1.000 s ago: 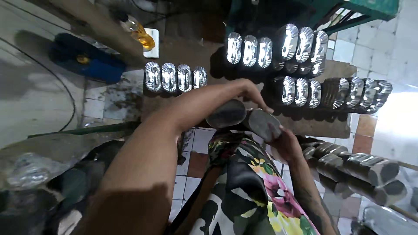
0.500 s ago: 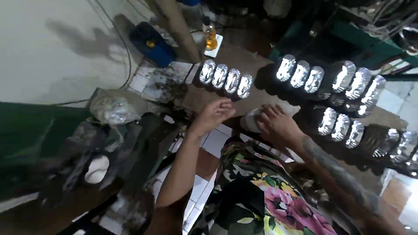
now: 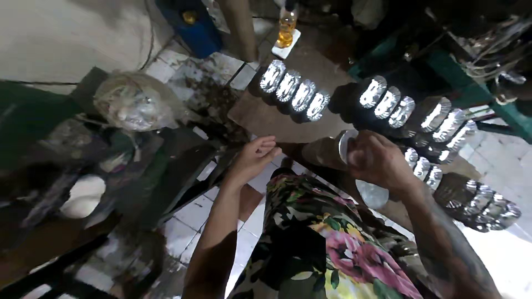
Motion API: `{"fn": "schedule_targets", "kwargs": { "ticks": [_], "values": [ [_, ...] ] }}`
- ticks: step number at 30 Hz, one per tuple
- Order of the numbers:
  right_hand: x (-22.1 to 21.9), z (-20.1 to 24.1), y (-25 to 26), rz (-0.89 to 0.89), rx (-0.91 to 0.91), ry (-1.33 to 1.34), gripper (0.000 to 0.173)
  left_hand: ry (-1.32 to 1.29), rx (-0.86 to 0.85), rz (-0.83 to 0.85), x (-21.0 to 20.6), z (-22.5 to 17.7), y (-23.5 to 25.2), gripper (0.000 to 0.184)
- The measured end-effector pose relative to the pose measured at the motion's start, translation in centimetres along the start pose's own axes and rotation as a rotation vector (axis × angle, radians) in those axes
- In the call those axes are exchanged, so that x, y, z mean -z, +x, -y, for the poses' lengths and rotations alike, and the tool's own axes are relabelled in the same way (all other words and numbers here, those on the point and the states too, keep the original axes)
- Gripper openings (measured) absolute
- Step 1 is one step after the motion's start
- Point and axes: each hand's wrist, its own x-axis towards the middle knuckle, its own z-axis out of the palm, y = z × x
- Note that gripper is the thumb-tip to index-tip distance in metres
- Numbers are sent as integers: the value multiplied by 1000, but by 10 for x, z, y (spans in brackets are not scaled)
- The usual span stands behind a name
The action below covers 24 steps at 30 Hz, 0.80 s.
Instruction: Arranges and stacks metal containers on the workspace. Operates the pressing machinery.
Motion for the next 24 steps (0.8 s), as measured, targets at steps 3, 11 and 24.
{"fn": "schedule_targets", "kwargs": {
  "ticks": [3, 11, 24],
  "values": [
    [30, -7, -42, -118, -206, -23, 60, 108, -69, 15, -7, -28, 11, 52],
    [-39, -5, -119, -89, -675, -72, 56, 328, -504, 352, -80, -126, 58, 52],
    [-86, -13, -151, -160, -860, 73, 56, 1152, -939, 1069, -258, -138, 71, 82]
  ]
}}
